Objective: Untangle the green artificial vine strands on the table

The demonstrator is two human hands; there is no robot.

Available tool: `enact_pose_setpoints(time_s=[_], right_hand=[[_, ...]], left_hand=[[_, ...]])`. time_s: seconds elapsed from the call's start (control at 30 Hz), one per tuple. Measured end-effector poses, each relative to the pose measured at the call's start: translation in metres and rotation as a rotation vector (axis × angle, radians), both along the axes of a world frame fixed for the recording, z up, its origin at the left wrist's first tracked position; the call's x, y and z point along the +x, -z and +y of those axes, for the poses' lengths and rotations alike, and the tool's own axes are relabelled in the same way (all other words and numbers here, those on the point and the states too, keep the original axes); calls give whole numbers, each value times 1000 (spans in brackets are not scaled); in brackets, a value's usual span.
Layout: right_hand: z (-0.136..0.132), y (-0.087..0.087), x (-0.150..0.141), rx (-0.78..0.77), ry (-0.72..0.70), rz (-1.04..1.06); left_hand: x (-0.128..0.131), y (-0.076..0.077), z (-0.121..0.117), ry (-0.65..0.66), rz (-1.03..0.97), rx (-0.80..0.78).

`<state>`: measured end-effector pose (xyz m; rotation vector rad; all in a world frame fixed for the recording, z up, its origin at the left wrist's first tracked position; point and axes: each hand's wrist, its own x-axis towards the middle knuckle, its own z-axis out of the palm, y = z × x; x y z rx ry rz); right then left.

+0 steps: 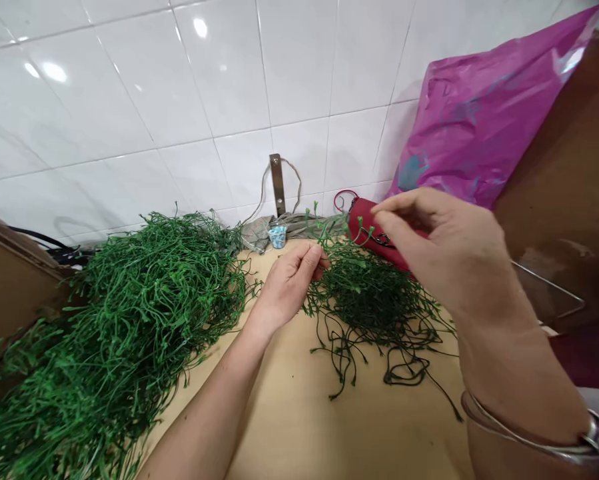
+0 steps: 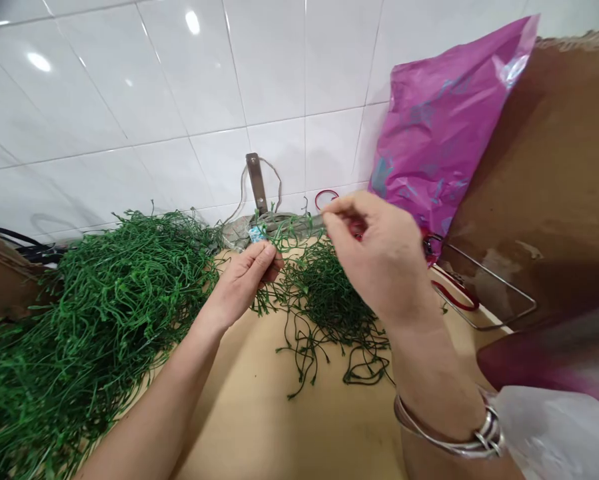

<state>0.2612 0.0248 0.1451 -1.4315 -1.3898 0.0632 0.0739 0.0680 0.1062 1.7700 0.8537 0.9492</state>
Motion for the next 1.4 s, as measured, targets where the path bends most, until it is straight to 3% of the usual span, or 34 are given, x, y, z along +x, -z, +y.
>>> enact_pose_setpoints(time_s=[0.13, 0.37, 0.53, 0.77, 0.97, 1.1, 1.23, 1.4], right_hand=[[11, 11, -11, -117, -274, 24], [23, 28, -8, -229, -492, 298], [26, 30, -9, -250, -526, 329], [28, 34, -8, -240, -587, 351], [26, 31, -2, -263, -590, 207], [22, 26, 0, -363, -633, 82], [21, 24, 0, -316, -558, -93], [24, 31, -1, -275, -589, -21]], left_hand=[[-1, 2, 0, 45, 51, 36], [0, 9, 3, 63, 84, 35], [1, 8, 3, 9, 164, 105], [1, 6, 2, -165, 232, 197], [-3, 6, 6, -35, 100, 117], [-6, 6, 10, -20, 105, 93], [-7, 5, 10, -9, 110, 83], [-7, 4, 10, 2, 94, 55]])
